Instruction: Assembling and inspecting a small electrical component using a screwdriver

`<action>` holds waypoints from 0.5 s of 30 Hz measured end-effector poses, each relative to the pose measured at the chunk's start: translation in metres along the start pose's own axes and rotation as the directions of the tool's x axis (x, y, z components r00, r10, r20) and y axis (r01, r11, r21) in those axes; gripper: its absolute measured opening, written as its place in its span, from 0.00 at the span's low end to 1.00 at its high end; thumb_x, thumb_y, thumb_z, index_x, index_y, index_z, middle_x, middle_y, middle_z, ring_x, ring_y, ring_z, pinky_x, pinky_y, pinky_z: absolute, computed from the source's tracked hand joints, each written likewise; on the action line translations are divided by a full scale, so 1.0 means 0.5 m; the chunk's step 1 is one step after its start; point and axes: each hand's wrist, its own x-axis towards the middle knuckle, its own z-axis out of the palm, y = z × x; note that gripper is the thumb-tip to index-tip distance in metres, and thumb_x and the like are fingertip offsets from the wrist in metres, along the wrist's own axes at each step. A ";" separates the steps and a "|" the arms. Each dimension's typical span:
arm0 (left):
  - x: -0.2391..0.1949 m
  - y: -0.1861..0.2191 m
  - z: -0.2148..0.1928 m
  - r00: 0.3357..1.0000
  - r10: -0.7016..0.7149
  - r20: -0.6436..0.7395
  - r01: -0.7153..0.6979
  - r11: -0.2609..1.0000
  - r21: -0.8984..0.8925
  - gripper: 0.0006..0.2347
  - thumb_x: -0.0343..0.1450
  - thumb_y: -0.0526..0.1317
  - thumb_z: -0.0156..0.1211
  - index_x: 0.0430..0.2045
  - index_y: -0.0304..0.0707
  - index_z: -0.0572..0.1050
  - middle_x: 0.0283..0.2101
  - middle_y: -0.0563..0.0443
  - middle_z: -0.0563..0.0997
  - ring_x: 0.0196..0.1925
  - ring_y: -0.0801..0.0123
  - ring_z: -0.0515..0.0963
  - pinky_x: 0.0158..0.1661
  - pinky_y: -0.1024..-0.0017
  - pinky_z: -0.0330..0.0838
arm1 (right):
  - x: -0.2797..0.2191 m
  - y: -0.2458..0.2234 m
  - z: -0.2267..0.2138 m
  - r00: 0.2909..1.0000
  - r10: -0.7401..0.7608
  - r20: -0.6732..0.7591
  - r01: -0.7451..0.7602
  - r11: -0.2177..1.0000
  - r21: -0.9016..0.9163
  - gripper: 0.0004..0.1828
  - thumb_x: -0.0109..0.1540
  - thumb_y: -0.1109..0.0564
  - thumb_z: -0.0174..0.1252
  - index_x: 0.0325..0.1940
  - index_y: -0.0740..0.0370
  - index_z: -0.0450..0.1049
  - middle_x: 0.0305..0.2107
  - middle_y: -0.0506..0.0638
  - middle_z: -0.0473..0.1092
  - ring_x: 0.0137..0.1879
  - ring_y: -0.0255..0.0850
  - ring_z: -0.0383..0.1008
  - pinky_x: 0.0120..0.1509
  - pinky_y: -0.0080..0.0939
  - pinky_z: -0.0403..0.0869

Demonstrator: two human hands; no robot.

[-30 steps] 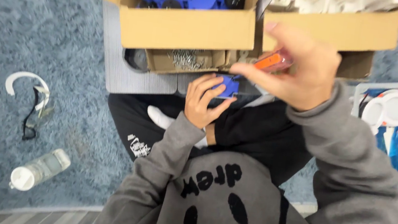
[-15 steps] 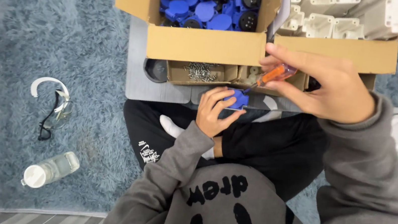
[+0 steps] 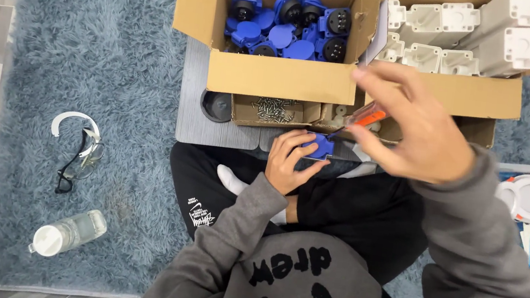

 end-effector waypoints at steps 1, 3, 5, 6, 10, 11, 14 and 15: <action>0.000 0.001 -0.001 1.000 -0.004 -0.003 0.004 1.000 -0.014 0.18 0.69 0.43 0.84 0.46 0.41 0.78 0.57 0.47 0.83 0.59 0.49 0.83 0.59 0.56 0.78 | 0.018 -0.012 -0.026 0.989 -0.006 0.147 -0.041 0.948 0.314 0.40 0.73 0.61 0.58 0.85 0.69 0.48 0.79 0.71 0.54 0.84 0.64 0.60 0.83 0.59 0.75; -0.005 0.004 -0.001 1.000 -0.005 -0.001 0.005 1.000 -0.018 0.19 0.69 0.43 0.84 0.47 0.42 0.78 0.57 0.47 0.83 0.59 0.48 0.84 0.59 0.55 0.79 | -0.002 -0.004 -0.033 0.975 0.029 0.221 -0.112 0.922 0.370 0.42 0.71 0.67 0.55 0.87 0.65 0.44 0.77 0.68 0.60 0.78 0.59 0.69 0.77 0.52 0.79; -0.001 -0.003 0.003 1.000 0.004 -0.008 -0.004 1.000 -0.020 0.19 0.69 0.42 0.84 0.48 0.42 0.78 0.57 0.47 0.83 0.59 0.47 0.84 0.59 0.55 0.79 | -0.005 0.002 -0.041 0.956 0.053 0.289 -0.174 0.894 0.412 0.46 0.69 0.73 0.52 0.88 0.62 0.40 0.75 0.65 0.67 0.73 0.54 0.79 0.70 0.46 0.82; -0.003 -0.002 0.003 1.000 -0.001 -0.004 0.001 1.000 -0.013 0.19 0.69 0.42 0.84 0.48 0.43 0.78 0.57 0.47 0.83 0.59 0.48 0.83 0.59 0.55 0.79 | -0.002 -0.001 -0.042 0.975 0.033 0.221 -0.115 0.921 0.371 0.42 0.68 0.69 0.61 0.84 0.64 0.51 0.68 0.63 0.73 0.68 0.51 0.82 0.72 0.46 0.82; -0.002 0.001 0.000 1.000 -0.008 0.002 0.008 1.000 -0.009 0.18 0.69 0.43 0.84 0.47 0.42 0.78 0.57 0.48 0.83 0.59 0.49 0.84 0.59 0.55 0.78 | -0.006 -0.002 -0.014 0.999 0.020 0.040 -0.028 0.975 0.221 0.37 0.66 0.64 0.78 0.76 0.67 0.69 0.49 0.59 0.83 0.49 0.42 0.84 0.62 0.40 0.85; -0.001 0.002 -0.001 1.000 -0.007 0.002 0.007 1.000 -0.009 0.18 0.69 0.43 0.84 0.47 0.42 0.78 0.57 0.48 0.83 0.59 0.49 0.84 0.59 0.55 0.78 | -0.013 0.003 0.004 0.999 0.019 0.040 -0.027 0.975 0.220 0.37 0.66 0.64 0.78 0.76 0.67 0.69 0.49 0.59 0.83 0.49 0.42 0.84 0.62 0.40 0.85; -0.001 0.000 0.005 1.000 -0.009 0.003 0.009 1.000 -0.007 0.18 0.69 0.43 0.84 0.46 0.42 0.78 0.57 0.48 0.83 0.59 0.49 0.84 0.57 0.56 0.78 | -0.036 0.021 0.056 0.993 0.004 -0.118 -0.003 1.000 0.006 0.29 0.66 0.53 0.85 0.62 0.69 0.78 0.36 0.55 0.79 0.37 0.41 0.77 0.46 0.37 0.77; -0.004 -0.002 0.013 0.998 -0.022 -0.058 0.019 0.999 -0.043 0.17 0.68 0.43 0.83 0.45 0.42 0.82 0.55 0.50 0.84 0.58 0.49 0.85 0.55 0.57 0.78 | -0.046 0.028 0.074 0.978 0.037 -0.205 -0.038 0.999 0.001 0.28 0.64 0.54 0.86 0.61 0.69 0.81 0.34 0.55 0.77 0.34 0.45 0.76 0.42 0.43 0.77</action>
